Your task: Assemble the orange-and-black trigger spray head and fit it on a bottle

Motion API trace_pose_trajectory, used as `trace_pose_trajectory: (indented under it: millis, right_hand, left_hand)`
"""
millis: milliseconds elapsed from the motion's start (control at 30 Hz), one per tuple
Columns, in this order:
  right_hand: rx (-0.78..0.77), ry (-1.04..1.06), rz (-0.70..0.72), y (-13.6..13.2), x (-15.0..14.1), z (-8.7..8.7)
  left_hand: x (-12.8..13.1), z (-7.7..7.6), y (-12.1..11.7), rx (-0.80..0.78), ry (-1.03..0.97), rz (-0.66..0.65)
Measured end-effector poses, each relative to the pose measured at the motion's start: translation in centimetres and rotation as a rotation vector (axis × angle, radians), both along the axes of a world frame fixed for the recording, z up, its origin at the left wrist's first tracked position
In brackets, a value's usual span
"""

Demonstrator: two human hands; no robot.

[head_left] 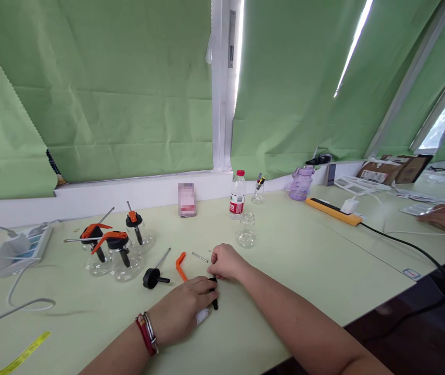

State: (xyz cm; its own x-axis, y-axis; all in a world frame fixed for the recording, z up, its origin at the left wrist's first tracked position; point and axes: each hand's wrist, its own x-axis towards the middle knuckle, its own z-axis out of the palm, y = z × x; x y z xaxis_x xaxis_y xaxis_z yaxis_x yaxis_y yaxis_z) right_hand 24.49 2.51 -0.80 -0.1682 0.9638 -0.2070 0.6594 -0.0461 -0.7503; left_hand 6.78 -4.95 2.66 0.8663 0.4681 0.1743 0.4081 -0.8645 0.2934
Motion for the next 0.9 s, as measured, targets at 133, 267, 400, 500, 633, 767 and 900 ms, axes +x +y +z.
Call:
trace_pose_trajectory:
  millis: [133, 267, 400, 500, 633, 767, 900]
  right_hand:
    - [-0.023, 0.005, -0.019, 0.0, -0.13, 0.15]
    - [-0.021, 0.001, -0.032, 0.03, -0.22, 0.2]
    - [-0.04, -0.028, -0.038, 0.06, -0.35, 0.42]
    - [-0.048, -0.046, -0.03, 0.15, -0.49, 0.51]
    - [-0.044, -0.077, -0.024, 0.31, -0.62, 0.33]
    - [-0.007, -0.111, -0.023, 0.25, -0.61, 0.34]
    - [0.003, -0.143, -0.024, 0.09, -0.68, 0.88]
  left_hand:
    - [-0.03, 0.03, -0.01, 0.0, 0.004, -0.003]
    - [-0.06, -0.03, 0.0, 0.0, -0.011, -0.003]
    - [-0.01, -0.06, 0.06, 0.001, -0.016, -0.008]
    - [0.04, -0.07, 0.12, 0.005, -0.017, -0.008]
    - [0.06, -0.03, 0.13, 0.009, -0.006, -0.001]
    - [0.06, 0.01, 0.09, 0.006, -0.026, -0.008]
    - [0.07, -0.03, 0.13, 0.005, -0.037, -0.01]
